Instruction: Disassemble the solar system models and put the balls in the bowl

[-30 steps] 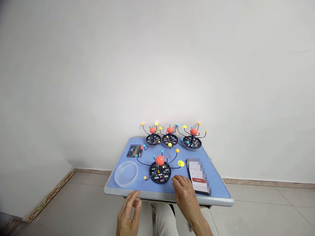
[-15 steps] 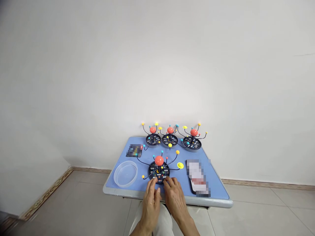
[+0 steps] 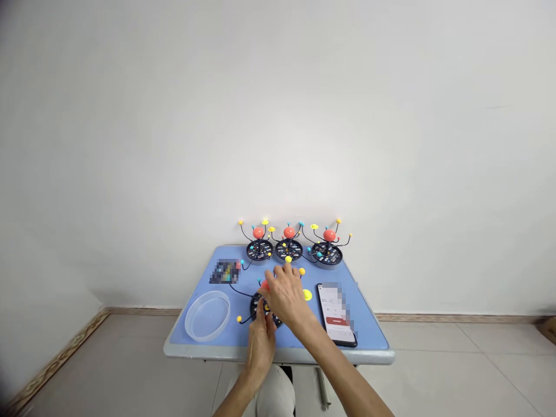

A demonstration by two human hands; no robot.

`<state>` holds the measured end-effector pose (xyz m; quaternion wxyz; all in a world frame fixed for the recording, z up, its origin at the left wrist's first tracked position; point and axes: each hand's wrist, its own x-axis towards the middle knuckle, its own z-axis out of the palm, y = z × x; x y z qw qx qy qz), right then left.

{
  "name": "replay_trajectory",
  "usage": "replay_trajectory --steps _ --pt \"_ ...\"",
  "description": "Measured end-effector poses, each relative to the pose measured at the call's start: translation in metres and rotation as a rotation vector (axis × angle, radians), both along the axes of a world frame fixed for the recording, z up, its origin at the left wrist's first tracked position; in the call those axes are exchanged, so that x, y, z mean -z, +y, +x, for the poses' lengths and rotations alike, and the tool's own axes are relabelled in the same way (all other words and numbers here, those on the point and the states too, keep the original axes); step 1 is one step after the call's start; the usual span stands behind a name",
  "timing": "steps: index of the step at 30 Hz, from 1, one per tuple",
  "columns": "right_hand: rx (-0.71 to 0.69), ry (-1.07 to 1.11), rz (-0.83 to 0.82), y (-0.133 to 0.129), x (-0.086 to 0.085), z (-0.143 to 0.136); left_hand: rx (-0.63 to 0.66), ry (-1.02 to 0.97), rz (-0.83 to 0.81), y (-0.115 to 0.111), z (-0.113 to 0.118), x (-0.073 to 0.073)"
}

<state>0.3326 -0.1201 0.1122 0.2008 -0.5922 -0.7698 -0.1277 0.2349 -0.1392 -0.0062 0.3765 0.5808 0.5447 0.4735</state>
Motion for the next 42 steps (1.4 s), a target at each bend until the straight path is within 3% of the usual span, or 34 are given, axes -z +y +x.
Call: replay_trajectory --steps 7,17,23,35,42 --pt "0.074 -0.130 -0.189 0.010 0.002 -0.016 0.033 0.107 0.006 0.013 0.004 0.000" --pt "0.036 -0.172 -0.227 0.018 0.003 -0.013 -0.012 0.207 -0.004 0.022 0.006 -0.014" --pt "0.045 -0.194 -0.263 0.016 0.001 -0.012 -0.028 0.207 -0.056 0.027 0.007 -0.014" --pt "-0.010 -0.170 -0.377 0.019 -0.011 -0.008 0.004 0.383 -0.067 0.029 0.004 -0.019" --pt "-0.072 -0.081 -0.339 0.021 -0.029 0.002 -0.015 0.475 -0.034 0.028 0.005 -0.016"
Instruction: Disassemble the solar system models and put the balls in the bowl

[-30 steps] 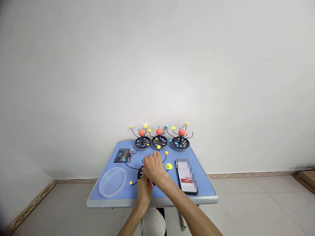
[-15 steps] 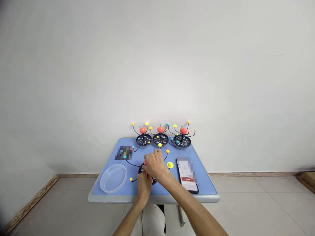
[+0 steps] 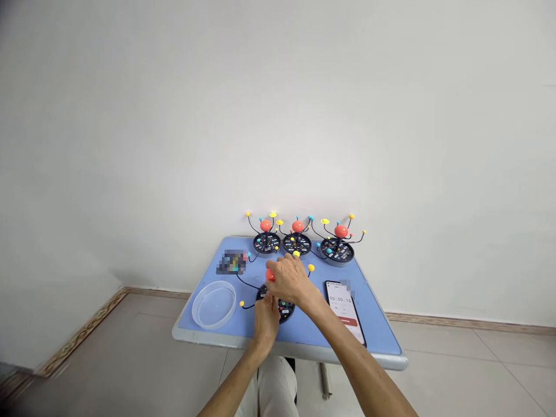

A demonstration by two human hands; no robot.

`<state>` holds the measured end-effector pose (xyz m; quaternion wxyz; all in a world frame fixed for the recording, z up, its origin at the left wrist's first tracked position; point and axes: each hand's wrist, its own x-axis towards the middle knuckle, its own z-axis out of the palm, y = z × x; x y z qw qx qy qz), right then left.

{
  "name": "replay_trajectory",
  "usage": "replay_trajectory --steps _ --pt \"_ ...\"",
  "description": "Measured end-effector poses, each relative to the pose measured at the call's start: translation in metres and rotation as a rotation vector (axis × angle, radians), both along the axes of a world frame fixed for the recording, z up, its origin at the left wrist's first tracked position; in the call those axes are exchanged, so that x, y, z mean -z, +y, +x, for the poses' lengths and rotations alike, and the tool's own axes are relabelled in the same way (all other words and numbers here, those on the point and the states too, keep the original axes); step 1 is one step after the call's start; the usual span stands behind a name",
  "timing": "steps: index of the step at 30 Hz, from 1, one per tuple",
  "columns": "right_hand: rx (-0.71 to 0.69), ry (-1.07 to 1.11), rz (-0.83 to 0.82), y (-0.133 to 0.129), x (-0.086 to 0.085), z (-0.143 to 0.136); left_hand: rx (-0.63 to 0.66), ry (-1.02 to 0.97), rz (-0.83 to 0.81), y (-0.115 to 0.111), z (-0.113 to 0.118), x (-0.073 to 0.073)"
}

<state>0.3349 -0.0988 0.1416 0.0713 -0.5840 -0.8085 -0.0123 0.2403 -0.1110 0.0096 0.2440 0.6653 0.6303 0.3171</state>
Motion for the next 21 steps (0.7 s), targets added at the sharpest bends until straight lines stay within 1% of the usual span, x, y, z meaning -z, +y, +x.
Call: replay_trajectory --steps 3,6,11,14,16,19,21 --pt "0.017 0.088 0.010 0.000 -0.006 0.005 -0.018 -0.008 0.004 -0.001 0.001 0.001" --pt "0.036 0.239 0.004 -0.001 -0.007 0.010 -0.031 -0.035 -0.015 -0.003 0.002 0.002" --pt "0.026 0.460 0.019 -0.006 -0.009 0.020 -0.014 -0.108 0.022 -0.013 -0.004 -0.004" --pt "0.012 0.548 0.007 -0.018 -0.013 0.023 0.017 -0.174 0.095 -0.029 -0.014 -0.010" --pt "-0.001 0.616 -0.034 -0.030 -0.014 0.023 0.049 -0.254 0.193 -0.045 -0.024 -0.015" --pt "-0.058 0.768 -0.166 -0.055 -0.011 0.018 0.069 -0.385 0.346 -0.070 -0.039 -0.023" --pt "-0.123 0.874 -0.260 -0.072 -0.004 0.010 0.098 -0.405 0.449 -0.084 -0.050 -0.029"
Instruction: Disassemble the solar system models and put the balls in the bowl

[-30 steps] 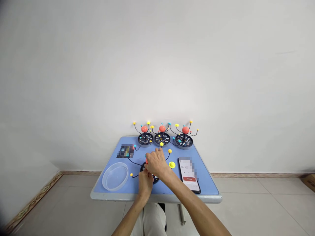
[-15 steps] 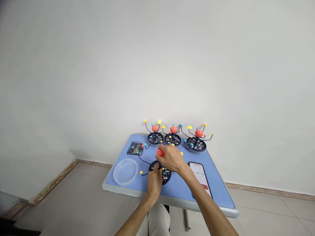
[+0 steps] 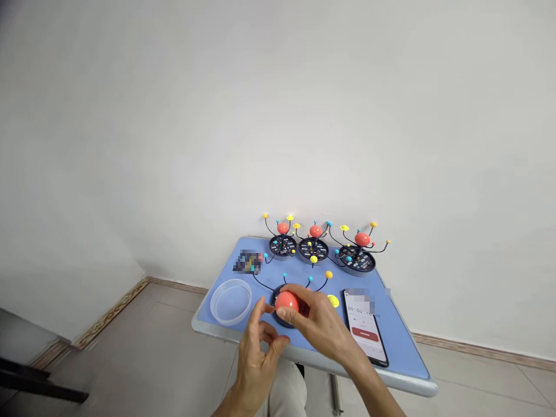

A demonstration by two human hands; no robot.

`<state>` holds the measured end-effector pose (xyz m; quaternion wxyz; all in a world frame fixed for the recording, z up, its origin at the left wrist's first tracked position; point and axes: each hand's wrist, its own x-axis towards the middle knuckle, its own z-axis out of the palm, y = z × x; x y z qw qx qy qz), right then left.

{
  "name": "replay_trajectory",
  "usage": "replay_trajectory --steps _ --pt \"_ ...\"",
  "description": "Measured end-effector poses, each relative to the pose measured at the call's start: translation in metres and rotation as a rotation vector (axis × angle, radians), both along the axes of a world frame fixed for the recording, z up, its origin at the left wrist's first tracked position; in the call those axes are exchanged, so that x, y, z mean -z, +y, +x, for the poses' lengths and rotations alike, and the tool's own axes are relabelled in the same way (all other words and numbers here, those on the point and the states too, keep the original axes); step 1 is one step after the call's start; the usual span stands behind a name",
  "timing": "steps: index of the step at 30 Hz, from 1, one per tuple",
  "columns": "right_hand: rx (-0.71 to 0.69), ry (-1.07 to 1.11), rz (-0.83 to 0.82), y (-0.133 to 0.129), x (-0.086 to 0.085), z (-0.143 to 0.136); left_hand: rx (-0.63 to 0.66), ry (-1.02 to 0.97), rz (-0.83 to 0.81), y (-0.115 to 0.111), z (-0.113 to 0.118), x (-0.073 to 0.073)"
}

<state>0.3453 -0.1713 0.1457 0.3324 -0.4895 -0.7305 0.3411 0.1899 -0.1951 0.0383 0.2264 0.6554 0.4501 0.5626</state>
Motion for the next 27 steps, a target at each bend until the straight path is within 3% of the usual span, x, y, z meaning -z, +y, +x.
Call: replay_trajectory --steps 4,7,13,18,23,27 --pt "-0.163 0.198 -0.080 -0.027 0.019 -0.023 -0.081 0.181 0.232 -0.019 -0.022 -0.006" --pt "-0.207 0.279 -0.122 -0.039 0.035 -0.037 -0.132 0.297 0.284 -0.029 -0.037 -0.004" --pt "-0.224 0.313 -0.160 -0.050 0.052 -0.043 -0.013 0.307 0.169 -0.043 -0.062 0.006" --pt "-0.192 0.276 -0.122 -0.050 0.063 -0.049 0.042 0.126 -0.022 -0.048 -0.073 0.004" --pt "-0.092 0.167 0.011 -0.041 0.076 -0.068 -0.176 -0.103 -0.240 -0.030 -0.099 0.000" --pt "0.006 -0.017 0.219 -0.021 0.067 -0.098 -0.248 0.098 -0.179 0.008 -0.135 -0.006"
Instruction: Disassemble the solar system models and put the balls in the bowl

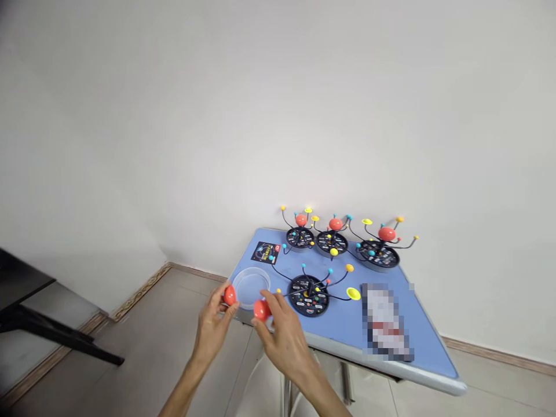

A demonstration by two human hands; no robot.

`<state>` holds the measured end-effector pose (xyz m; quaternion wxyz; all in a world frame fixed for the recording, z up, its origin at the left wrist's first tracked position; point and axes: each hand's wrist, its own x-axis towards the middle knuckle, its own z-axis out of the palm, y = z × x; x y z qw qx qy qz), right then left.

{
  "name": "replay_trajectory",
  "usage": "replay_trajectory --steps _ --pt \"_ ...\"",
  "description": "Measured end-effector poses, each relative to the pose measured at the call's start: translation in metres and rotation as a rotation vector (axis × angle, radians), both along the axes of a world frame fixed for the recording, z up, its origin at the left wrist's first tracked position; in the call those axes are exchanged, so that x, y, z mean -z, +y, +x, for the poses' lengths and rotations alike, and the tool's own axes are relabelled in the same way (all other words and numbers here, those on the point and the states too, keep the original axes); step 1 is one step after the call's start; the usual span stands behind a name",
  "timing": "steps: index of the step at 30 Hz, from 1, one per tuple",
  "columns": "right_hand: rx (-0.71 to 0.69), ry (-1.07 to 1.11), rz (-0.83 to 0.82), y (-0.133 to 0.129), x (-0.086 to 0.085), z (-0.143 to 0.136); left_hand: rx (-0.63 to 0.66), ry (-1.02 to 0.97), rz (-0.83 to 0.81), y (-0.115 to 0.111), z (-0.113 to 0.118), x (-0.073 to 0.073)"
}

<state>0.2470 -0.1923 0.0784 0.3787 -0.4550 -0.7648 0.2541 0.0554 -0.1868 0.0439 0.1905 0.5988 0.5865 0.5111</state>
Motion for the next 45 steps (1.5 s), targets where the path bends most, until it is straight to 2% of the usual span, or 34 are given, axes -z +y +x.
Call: replay_trajectory --steps 3,7,11,17,26,32,36,40,42,45 --pt "0.047 -0.273 0.101 0.029 -0.013 -0.025 0.089 0.296 0.016 0.032 -0.020 -0.005" --pt "0.089 -0.698 0.082 0.068 -0.020 -0.047 0.163 0.689 -0.055 0.064 -0.028 -0.014" --pt "0.073 -0.836 0.106 0.089 -0.014 -0.057 0.215 0.913 -0.190 0.080 -0.025 -0.021" --pt "0.020 -0.908 0.086 0.096 -0.011 -0.061 0.299 1.005 -0.315 0.093 -0.016 -0.020" --pt "0.018 -0.936 0.089 0.095 -0.010 -0.060 0.307 1.086 -0.316 0.094 -0.012 -0.021" --pt "0.034 -0.897 0.125 0.085 -0.019 -0.056 0.311 1.049 -0.345 0.095 -0.011 -0.023" --pt "0.054 -0.777 0.208 0.058 -0.030 -0.038 0.225 0.935 -0.254 0.087 -0.017 -0.026" --pt "0.042 -0.517 0.197 0.023 -0.034 0.005 0.099 0.727 -0.059 0.057 -0.013 -0.023" --pt "0.102 -0.303 0.202 0.012 -0.031 0.037 0.124 0.579 0.017 0.034 -0.001 -0.014" --pt "0.318 -0.100 0.206 0.009 -0.024 0.093 0.299 0.405 0.100 0.000 0.034 0.010"
